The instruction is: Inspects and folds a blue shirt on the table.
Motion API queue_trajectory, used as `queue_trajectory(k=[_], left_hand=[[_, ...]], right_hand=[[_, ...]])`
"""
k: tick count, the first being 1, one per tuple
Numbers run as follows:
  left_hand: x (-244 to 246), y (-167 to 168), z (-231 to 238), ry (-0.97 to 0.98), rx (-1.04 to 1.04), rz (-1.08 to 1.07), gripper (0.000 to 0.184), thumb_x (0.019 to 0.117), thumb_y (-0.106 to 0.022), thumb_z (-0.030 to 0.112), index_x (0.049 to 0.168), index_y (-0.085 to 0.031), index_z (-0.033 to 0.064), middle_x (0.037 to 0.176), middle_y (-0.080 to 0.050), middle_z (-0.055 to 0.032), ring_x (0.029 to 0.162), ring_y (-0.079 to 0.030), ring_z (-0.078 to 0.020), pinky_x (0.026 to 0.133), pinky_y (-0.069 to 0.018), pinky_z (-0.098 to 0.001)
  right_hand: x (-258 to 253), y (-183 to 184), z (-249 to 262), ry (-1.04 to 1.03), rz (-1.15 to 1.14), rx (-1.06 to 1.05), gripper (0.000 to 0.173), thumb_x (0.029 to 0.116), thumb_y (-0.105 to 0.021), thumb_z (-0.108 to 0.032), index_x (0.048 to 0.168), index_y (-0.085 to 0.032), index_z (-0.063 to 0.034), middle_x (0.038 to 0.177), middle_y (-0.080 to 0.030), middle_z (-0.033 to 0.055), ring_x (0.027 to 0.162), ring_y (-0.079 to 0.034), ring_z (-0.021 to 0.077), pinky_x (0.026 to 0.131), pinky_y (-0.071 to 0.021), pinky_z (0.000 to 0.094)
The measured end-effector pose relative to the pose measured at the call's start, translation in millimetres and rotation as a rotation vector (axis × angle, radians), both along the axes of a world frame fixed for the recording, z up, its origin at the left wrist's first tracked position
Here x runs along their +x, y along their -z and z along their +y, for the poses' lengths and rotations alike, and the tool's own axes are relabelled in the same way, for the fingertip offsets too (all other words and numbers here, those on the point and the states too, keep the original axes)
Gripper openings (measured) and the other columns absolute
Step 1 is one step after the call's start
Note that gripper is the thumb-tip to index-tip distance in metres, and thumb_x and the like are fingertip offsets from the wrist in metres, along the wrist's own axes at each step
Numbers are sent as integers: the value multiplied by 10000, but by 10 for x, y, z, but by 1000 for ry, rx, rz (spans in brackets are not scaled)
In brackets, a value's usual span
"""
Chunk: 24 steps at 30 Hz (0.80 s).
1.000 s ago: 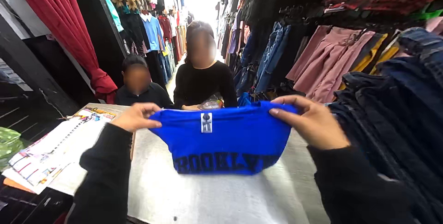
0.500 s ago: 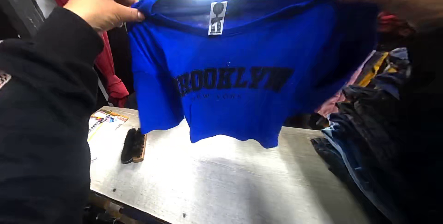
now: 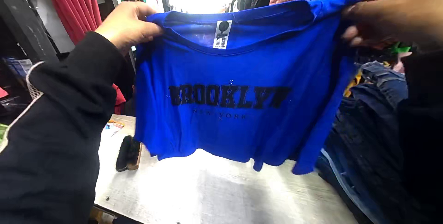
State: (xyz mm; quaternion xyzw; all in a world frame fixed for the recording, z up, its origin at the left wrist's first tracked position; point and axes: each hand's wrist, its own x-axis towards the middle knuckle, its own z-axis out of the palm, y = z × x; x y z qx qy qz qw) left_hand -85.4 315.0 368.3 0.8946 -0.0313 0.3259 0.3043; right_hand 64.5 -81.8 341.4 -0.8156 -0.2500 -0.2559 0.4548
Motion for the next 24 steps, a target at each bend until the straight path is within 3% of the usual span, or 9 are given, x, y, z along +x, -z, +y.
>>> queue_trajectory(k=[2, 3, 5, 6, 10, 15, 17, 21, 24], left_hand=[[70, 46, -33, -26, 87, -60, 166, 933, -723, 226, 1044, -742, 104, 916, -724, 20, 799, -662, -12, 780, -557, -253], [118, 71, -55, -15, 73, -85, 145, 948, -708, 239, 998, -738, 107, 884, -717, 34, 793, -660, -6, 779, -556, -253], [252, 134, -68, 100, -31, -126, 143, 994, -640, 196, 1048, -704, 80, 925, -709, 29, 844, -671, -20, 819, -566, -253], [335, 165, -74, 181, -110, -137, 149, 1018, -594, 167, 1093, -672, 65, 967, -702, 14, 887, -676, -45, 842, -570, -267], [618, 317, -199, 348, -485, -143, 182, 1075, -475, 122, 1205, -576, 43, 1036, -687, -32, 928, -693, -109, 860, -588, -300], [928, 572, -341, 528, -879, -267, 229, 1059, -383, 79, 1225, -537, 39, 1009, -639, -62, 930, -669, -157, 870, -579, -348], [920, 685, -425, 572, -942, -309, 213, 1052, -351, 78, 1098, -559, 82, 899, -641, -22, 841, -673, -118, 799, -590, -305], [611, 1232, -414, 970, -768, -194, 246, 957, -441, 183, 943, -686, 170, 936, -743, 11, 910, -706, -94, 833, -591, -306], [70, 1869, -560, 1208, -416, 55, 214, 946, -649, 419, 895, -758, 242, 1036, -748, 83, 981, -683, -40, 850, -562, -237]], right_hand=[[89, 70, -45, 23, -47, -32, 263, 1040, -561, -220, 1219, -599, -32, 915, -649, 14, 683, -641, -8, 682, -590, 222], [144, 96, -67, 52, -94, -78, 325, 1031, -543, -260, 1255, -599, -32, 1009, -679, 102, 790, -685, 104, 777, -598, 357], [169, 131, -62, 100, -158, -148, 393, 1025, -479, -300, 1287, -585, -26, 1114, -674, 265, 956, -701, 375, 868, -527, 634], [128, 136, -28, 97, -154, -153, 402, 1041, -455, -296, 1304, -575, -18, 1152, -656, 303, 1014, -676, 442, 886, -484, 691], [214, 265, 195, -121, 43, 147, 253, 1040, -461, -254, 1257, -550, -160, 1029, -657, -1, 867, -671, 87, 745, -579, 340], [335, 574, 464, -261, 135, 630, 125, 1010, -432, -251, 982, -549, -215, 831, -643, -102, 781, -662, 57, 726, -572, 310], [242, 758, 473, -306, 40, 671, 62, 994, -505, -224, 932, -508, -229, 788, -594, -135, 718, -622, 15, 706, -560, 260], [-360, 1479, 279, -513, 19, 693, 125, 1004, -581, -223, 1126, -557, -235, 994, -670, -115, 900, -670, 28, 807, -592, 263], [-936, 2206, -38, -654, 163, 505, 258, 927, -722, -367, 1167, -628, -347, 974, -691, -164, 804, -662, -35, 682, -577, 162]])
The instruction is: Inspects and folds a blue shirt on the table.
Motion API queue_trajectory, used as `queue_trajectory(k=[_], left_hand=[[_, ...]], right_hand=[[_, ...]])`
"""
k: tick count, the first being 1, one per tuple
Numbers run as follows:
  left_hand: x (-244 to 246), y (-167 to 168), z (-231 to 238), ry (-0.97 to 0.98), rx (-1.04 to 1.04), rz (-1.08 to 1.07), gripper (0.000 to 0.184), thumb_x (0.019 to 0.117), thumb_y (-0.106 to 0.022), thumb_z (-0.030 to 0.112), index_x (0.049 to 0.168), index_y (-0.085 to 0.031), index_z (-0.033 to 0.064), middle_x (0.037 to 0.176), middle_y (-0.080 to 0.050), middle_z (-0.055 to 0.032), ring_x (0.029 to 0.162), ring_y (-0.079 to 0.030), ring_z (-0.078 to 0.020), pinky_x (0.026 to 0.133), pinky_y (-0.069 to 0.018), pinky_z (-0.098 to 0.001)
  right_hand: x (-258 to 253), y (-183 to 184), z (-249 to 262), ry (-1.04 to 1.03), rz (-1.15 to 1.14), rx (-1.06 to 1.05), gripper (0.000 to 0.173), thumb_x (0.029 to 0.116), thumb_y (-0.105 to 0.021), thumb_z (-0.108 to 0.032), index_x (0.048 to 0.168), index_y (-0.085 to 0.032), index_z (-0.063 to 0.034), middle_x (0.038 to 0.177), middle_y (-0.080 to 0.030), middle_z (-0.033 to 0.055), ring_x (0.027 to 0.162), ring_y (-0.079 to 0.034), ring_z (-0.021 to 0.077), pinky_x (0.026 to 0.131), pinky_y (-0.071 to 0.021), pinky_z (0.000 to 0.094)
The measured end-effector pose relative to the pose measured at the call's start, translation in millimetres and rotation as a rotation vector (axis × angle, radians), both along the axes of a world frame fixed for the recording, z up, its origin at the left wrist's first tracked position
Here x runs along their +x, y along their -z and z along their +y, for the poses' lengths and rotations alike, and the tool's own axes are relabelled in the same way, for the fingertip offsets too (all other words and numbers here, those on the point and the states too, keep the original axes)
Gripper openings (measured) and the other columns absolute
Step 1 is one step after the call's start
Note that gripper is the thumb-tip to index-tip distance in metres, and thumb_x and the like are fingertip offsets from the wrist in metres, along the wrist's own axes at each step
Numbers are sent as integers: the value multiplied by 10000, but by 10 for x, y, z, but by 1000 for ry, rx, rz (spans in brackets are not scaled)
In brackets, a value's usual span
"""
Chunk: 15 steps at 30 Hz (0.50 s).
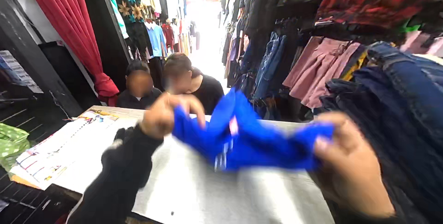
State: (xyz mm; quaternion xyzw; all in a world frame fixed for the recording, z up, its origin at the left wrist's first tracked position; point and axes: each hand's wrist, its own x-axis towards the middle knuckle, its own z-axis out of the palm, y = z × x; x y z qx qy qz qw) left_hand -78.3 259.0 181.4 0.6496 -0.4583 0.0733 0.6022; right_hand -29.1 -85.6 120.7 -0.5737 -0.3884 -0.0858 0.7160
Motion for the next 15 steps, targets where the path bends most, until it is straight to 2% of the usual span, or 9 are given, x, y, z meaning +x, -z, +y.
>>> queue_trajectory(k=[1, 3, 5, 6, 9, 11, 12, 13, 15], left_hand=[[-201, 296, -66, 53, 68, 53, 244, 969, -645, 412, 888, -750, 207, 1040, -754, 71, 982, -692, -37, 851, -570, -230], [-452, 881, -121, 200, 96, 199, 338, 1012, -576, 452, 944, -720, 154, 1113, -747, 44, 1050, -681, -32, 899, -550, -224], [-528, 1326, -99, 240, 39, 296, 365, 1020, -566, 443, 967, -713, 113, 1138, -743, 2, 1066, -676, -49, 898, -540, -232], [-532, 1458, -66, 207, 2, 344, 339, 1011, -576, 439, 987, -735, 141, 1144, -745, 19, 1076, -674, -44, 907, -539, -234], [-439, 1470, 43, 14, -178, 501, 237, 961, -625, 384, 1063, -791, 249, 1136, -751, 61, 1060, -686, -48, 914, -556, -253], [-335, 1351, 87, -223, -378, 623, 190, 917, -666, 287, 1019, -807, 210, 1013, -772, 28, 925, -721, -58, 831, -596, -257], [-263, 1305, 88, -377, -486, 689, 170, 907, -621, 206, 959, -781, 179, 928, -772, 6, 843, -728, -69, 772, -607, -261], [-168, 1288, 96, -514, -567, 758, 216, 934, -512, 131, 937, -727, 142, 868, -761, -15, 780, -728, -83, 720, -613, -266], [42, 1401, 186, -709, -585, 895, 229, 1039, -368, 81, 1081, -593, 67, 876, -719, -69, 743, -715, -133, 679, -612, -296]], right_hand=[[-167, 208, -170, -74, 37, -128, 277, 910, -736, -378, 1169, -638, -374, 980, -695, -185, 793, -663, -49, 665, -572, 152], [-403, 488, -476, -261, 146, -328, 309, 953, -705, -289, 1239, -644, -389, 1112, -713, -215, 907, -688, -48, 762, -591, 176], [-477, 688, -622, -327, 251, -383, 308, 993, -654, -208, 1266, -645, -350, 1129, -723, -202, 936, -694, -37, 812, -590, 196], [-474, 751, -634, -301, 299, -379, 299, 1010, -620, -178, 1272, -639, -321, 1100, -731, -189, 917, -693, -33, 805, -586, 199], [-269, 784, -389, -55, 458, -273, 228, 1015, -527, -138, 1232, -593, -161, 945, -719, -90, 776, -679, 29, 678, -580, 229], [30, 741, -62, 71, 532, -138, 230, 1008, -526, -177, 1210, -608, -104, 911, -731, -11, 743, -706, 69, 642, -606, 242], [183, 711, 104, 110, 559, -112, 242, 1027, -491, -158, 1235, -585, -79, 913, -721, 16, 741, -705, 82, 642, -607, 254], [332, 700, 260, 140, 597, -115, 256, 1056, -458, -138, 1280, -554, -58, 921, -700, 39, 742, -692, 94, 649, -599, 271], [605, 775, 523, 204, 710, -193, 272, 1086, -433, -117, 1339, -492, -38, 907, -663, 81, 709, -662, 120, 633, -573, 299]])
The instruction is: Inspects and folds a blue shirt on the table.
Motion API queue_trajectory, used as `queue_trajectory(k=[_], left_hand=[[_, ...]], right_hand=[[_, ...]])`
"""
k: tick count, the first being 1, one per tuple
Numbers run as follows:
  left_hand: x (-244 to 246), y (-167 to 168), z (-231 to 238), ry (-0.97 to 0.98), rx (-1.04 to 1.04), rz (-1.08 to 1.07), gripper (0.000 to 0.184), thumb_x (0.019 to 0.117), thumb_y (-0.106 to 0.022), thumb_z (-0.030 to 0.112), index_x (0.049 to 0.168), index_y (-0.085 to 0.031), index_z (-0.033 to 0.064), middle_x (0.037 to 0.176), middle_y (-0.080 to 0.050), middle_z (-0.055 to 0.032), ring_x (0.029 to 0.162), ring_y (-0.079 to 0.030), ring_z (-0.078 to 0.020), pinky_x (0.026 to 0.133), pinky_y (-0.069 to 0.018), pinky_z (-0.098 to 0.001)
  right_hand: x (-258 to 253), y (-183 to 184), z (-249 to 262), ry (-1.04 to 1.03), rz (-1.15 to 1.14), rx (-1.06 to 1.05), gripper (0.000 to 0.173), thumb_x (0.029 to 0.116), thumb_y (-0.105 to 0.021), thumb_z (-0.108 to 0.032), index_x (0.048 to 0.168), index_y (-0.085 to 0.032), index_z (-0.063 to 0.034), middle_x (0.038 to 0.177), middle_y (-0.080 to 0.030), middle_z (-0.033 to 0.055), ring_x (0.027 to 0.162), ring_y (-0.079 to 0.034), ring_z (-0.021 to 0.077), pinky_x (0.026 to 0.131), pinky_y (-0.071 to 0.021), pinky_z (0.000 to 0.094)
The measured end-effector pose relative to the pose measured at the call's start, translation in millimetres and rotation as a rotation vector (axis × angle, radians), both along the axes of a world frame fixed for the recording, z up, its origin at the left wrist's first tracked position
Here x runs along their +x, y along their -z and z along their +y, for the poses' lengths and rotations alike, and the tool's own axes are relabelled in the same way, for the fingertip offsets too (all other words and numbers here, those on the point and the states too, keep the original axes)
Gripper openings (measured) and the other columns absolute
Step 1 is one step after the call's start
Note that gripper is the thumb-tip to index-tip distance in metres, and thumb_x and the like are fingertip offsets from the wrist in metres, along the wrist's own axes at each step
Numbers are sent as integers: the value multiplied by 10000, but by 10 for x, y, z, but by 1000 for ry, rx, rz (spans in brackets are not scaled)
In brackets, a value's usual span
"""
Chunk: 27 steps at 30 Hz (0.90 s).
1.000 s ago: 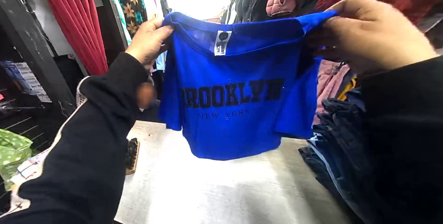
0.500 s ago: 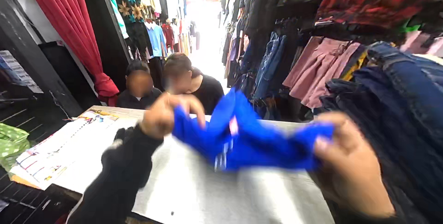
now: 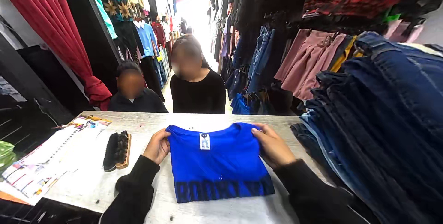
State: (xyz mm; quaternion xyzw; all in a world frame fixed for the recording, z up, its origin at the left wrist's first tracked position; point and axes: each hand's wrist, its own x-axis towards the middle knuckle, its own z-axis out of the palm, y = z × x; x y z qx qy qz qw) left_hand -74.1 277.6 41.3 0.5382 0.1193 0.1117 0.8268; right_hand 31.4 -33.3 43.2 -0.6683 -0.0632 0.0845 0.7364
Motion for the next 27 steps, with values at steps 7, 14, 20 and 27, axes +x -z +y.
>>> queue_trajectory(k=[7, 14, 20, 27], left_hand=[[-81, -89, -28, -246, 1009, 147, 490, 974, -585, 67, 1430, -472, -70, 1507, -438, -289, 1374, -478, -389, 1112, -424, -531], [-243, 145, -1038, 231, 1591, 195, 606, 1049, -434, 442, 1570, -426, 132, 1677, -283, -138, 1567, -211, -332, 1196, -85, -734], [299, 240, -900, 487, 1538, 221, 598, 1075, -360, 488, 1616, -337, 236, 1707, -213, -86, 1589, -121, -296, 1213, -14, -697], [1183, 258, -942, 471, 1505, 131, 491, 1095, -362, 409, 1557, -454, 275, 1678, -306, -28, 1574, -202, -234, 1232, -56, -659]], right_hand=[[54, -84, -118, -6, -664, -694, 569, 1014, -578, -212, 1490, -433, 63, 1474, -472, 327, 1330, -505, 489, 1068, -417, 653], [-469, 437, 423, -276, -1067, -929, 609, 1068, -273, -496, 1462, -576, -144, 1546, -516, 91, 1448, -451, 361, 1091, -297, 769], [-84, 768, 373, -225, -944, -1024, 688, 1066, -176, -529, 1472, -574, -143, 1519, -541, 122, 1430, -471, 380, 1106, -261, 760], [506, 660, 333, -171, -746, -1094, 621, 1067, -237, -458, 1508, -527, -133, 1576, -456, 167, 1491, -362, 410, 1152, -143, 753]])
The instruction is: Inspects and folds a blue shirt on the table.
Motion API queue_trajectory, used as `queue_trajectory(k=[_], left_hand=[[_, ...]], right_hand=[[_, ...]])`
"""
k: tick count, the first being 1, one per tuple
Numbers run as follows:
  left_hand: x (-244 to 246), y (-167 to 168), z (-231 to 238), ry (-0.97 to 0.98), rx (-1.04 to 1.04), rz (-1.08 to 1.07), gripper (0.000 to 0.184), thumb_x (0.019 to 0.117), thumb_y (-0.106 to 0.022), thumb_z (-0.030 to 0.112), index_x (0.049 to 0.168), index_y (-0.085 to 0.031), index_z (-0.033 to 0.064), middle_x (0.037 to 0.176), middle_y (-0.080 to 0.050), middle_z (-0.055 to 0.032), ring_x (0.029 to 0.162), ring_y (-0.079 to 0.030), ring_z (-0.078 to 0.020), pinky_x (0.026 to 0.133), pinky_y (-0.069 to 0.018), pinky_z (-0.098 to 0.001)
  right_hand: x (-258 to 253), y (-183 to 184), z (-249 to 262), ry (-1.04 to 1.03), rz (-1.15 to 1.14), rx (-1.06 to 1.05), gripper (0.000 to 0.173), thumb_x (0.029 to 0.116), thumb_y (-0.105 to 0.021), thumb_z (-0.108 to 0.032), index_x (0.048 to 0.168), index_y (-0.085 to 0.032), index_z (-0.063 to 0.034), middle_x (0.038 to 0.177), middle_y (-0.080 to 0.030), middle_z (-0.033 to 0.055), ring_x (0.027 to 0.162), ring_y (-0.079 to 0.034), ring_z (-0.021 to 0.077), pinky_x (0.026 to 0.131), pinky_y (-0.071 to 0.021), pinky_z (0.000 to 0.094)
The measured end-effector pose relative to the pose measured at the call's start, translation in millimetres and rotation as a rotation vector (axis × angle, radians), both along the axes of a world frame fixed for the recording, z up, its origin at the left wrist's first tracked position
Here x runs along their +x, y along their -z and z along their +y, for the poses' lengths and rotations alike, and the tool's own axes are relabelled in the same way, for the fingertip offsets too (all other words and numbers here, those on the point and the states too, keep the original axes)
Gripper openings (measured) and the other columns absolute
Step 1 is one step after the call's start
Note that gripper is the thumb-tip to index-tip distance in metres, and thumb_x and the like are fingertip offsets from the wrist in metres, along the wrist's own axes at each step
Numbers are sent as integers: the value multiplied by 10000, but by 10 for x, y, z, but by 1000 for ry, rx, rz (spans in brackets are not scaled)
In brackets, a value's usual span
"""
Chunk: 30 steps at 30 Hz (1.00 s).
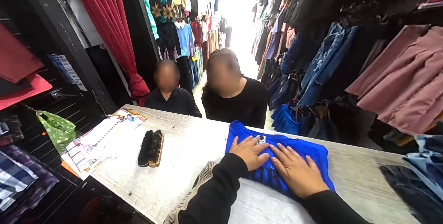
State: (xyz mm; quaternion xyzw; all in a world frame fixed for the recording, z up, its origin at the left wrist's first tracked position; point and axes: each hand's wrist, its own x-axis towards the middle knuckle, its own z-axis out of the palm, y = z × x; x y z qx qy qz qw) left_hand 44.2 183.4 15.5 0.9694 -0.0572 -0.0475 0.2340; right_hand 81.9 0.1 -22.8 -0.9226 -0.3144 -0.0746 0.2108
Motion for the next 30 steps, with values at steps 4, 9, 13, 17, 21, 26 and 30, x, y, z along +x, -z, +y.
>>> queue_trajectory(k=[4, 9, 13, 17, 21, 26, 30], left_hand=[[-10, 16, -6, -6, -14, -14, 501, 1087, -365, 418, 1554, -460, 263, 1669, -327, -29, 1570, -217, -229, 1239, -63, -642], [-18, 18, 4, 10, -30, 14, 512, 1084, -362, 426, 1558, -453, 256, 1674, -314, -32, 1575, -197, -231, 1239, -43, -642], [-9, 11, 10, 7, -22, 9, 508, 1086, -368, 421, 1558, -453, 255, 1669, -326, -36, 1572, -207, -230, 1239, -48, -642], [-7, 19, -9, 5, 5, 6, 493, 1098, -376, 412, 1554, -461, 246, 1654, -357, -42, 1563, -239, -238, 1235, -86, -647], [-45, 49, -33, 3, 8, -32, 485, 1094, -383, 403, 1543, -478, 245, 1650, -363, -34, 1561, -241, -232, 1240, -81, -634], [-141, 12, -74, -20, 3, 5, 504, 1093, -358, 415, 1565, -439, 259, 1660, -345, -21, 1566, -223, -214, 1246, -71, -621], [-235, -8, -79, -42, -10, 24, 509, 1094, -363, 406, 1574, -424, 248, 1665, -333, -32, 1568, -220, -219, 1246, -74, -616]], right_hand=[[-7, 27, -20, -10, -38, 34, 654, 1047, -230, -467, 1472, -566, -101, 1535, -502, 188, 1459, -406, 432, 1127, -175, 771], [-41, 23, -29, -10, -37, 44, 646, 1044, -247, -465, 1469, -570, -101, 1529, -509, 187, 1449, -415, 447, 1121, -183, 773], [-31, 34, -14, -3, -60, 54, 657, 1042, -232, -473, 1462, -579, -105, 1519, -522, 186, 1442, -429, 440, 1114, -190, 775], [-55, 54, -30, -6, -94, 40, 623, 1057, -262, -451, 1449, -591, -95, 1501, -539, 190, 1428, -452, 432, 1117, -208, 769], [-90, 30, -49, 0, -80, 12, 608, 1058, -269, -433, 1464, -574, -99, 1521, -522, 174, 1447, -431, 417, 1126, -202, 763], [-133, 45, -50, 11, -91, 33, 616, 1048, -255, -435, 1449, -595, -114, 1510, -538, 163, 1439, -445, 412, 1123, -216, 758], [-137, 38, -35, -11, -68, 20, 607, 1046, -264, -423, 1458, -585, -115, 1521, -525, 169, 1448, -433, 410, 1124, -200, 762]])
